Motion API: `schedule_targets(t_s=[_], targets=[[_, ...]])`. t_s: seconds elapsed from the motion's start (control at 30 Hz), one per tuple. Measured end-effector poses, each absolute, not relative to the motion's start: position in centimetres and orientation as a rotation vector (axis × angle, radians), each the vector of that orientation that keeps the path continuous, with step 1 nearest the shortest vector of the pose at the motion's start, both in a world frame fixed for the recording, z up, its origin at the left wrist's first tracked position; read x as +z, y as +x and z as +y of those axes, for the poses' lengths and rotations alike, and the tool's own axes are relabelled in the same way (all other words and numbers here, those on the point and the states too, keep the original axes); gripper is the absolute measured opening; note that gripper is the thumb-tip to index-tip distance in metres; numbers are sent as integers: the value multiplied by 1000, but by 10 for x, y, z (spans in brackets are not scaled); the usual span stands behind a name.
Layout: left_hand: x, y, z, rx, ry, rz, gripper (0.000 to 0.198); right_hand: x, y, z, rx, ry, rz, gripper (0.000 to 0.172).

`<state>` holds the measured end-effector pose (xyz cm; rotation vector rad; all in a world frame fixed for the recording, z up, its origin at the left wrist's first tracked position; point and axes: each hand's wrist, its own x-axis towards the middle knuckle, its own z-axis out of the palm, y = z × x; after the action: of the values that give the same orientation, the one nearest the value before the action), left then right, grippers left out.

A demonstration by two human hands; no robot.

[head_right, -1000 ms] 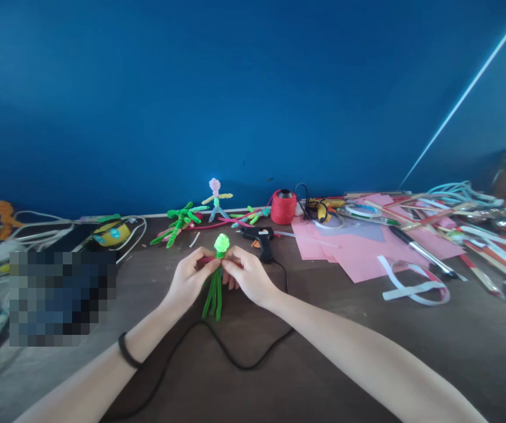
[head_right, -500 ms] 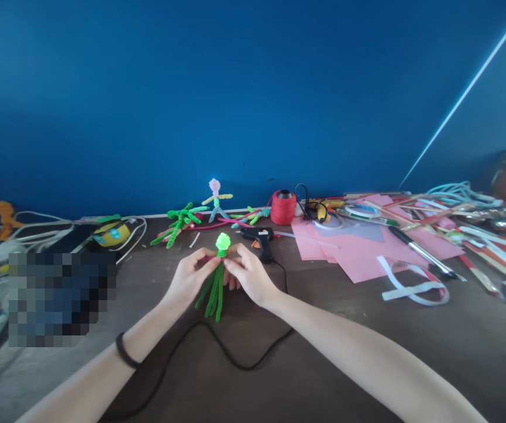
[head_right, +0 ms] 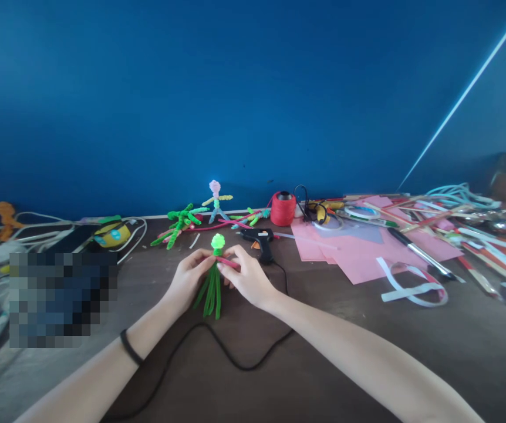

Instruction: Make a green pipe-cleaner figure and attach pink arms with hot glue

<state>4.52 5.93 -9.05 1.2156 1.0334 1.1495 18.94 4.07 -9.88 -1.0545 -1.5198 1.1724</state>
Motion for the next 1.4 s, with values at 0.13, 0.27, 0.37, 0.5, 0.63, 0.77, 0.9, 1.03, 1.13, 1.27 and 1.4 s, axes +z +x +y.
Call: schedule_targets(t_s=[0.13,0.27,0.37,0.5,0.63,0.77,0.9,1.03,1.13,1.27,1.4], targets=[[-93,42,63,1246,977,947,22,-92,194,48,1258,-1095,-1328,19],[-92,41,65,1254,924,931,22,-79,200,57,1192,-1107,-1205,15],[-93,39,66,1233,921,926,22,-71,204,67,1038,-1142,-1317,13],[-95,38,68,1226,922,911,21,-65,208,100,581,-1387,-1673,15],[-95,36,67,1229,961,901,19,-61,204,142,422,-1488,-1799,7],[-95,34,66,1237,973,871,19,-65,187,164,326,-1638,-1836,12],[-95,31,67,1217,980,875,20,-67,177,167,282,-1688,-1829,15],[-94,30,67,1212,958,882,19,-46,184,165,200,-1604,-1747,13],[-91,29,65,1210,950,903,19,-14,195,158,101,-1309,-1616,13],[-91,28,64,1216,944,930,20,23,207,128,-13,-920,-1495,12],[-91,28,65,1236,914,909,21,16,205,84,148,-1001,-1617,16]])
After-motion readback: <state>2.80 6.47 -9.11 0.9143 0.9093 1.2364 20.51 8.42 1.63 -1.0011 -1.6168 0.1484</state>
